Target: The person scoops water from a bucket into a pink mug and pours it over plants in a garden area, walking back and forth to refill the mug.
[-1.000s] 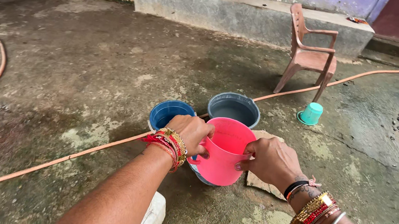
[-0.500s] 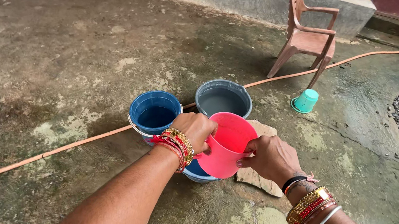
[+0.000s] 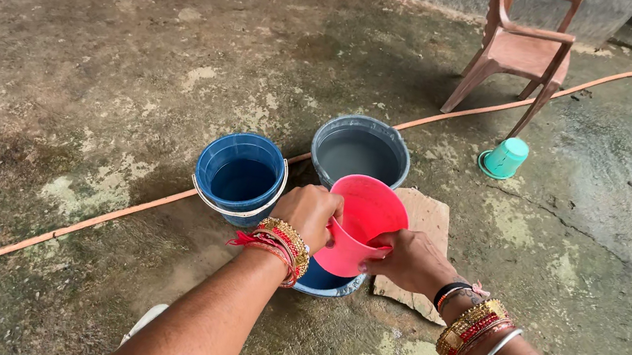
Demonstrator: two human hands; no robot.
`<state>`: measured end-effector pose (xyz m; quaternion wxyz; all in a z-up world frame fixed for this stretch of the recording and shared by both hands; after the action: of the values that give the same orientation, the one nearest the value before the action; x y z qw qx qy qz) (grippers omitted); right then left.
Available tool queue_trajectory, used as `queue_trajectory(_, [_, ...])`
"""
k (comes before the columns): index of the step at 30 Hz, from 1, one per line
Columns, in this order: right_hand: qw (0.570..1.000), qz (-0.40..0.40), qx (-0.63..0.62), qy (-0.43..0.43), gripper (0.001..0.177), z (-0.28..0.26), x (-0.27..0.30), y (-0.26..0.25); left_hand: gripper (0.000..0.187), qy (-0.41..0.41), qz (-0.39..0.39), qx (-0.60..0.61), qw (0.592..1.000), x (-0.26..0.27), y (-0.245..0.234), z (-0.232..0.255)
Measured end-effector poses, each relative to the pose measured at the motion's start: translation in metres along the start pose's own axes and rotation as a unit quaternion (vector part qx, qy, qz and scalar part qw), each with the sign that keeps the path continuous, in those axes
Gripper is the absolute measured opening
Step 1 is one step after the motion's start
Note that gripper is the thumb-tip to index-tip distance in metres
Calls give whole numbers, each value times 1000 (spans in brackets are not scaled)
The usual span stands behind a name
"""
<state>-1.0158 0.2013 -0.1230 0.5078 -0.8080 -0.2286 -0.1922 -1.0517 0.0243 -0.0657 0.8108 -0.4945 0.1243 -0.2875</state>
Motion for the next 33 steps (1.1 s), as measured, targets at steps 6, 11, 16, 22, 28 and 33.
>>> queue_trajectory(6, [998,-11,0,63,45,-7,-23,-3,16,-3,-53,-9,999,-29,13,-37])
queue_trajectory(11, [994,34,-3,102,46,-13,-51,-13,19,80,14,-39,996,-58,17,-68])
queue_trajectory(16, [993,50,-15,106,43,5,-91,-6,21,67,-26,-7,997,-88,44,-101])
queue_trajectory(22, [991,29,-21,126,42,34,-140,12,19,47,-71,-33,996,-118,94,-134])
queue_trajectory(28, [991,5,-15,135,39,60,-185,41,26,31,-115,-44,992,-145,154,-172])
queue_trajectory(33, [983,-61,-22,172,37,92,-228,83,39,15,-162,-64,985,-162,215,-201])
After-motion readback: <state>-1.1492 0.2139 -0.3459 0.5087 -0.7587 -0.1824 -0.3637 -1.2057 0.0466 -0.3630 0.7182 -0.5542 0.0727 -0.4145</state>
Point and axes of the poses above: each hand's wrist, its own x-axis away from the middle knuckle, its own y-axis out of the palm, z = x × y, the point moved 7 cm from there along -x, towards the middle knuckle, and after that the axes turned 15 degrees about -z, right-handed, at the moved point
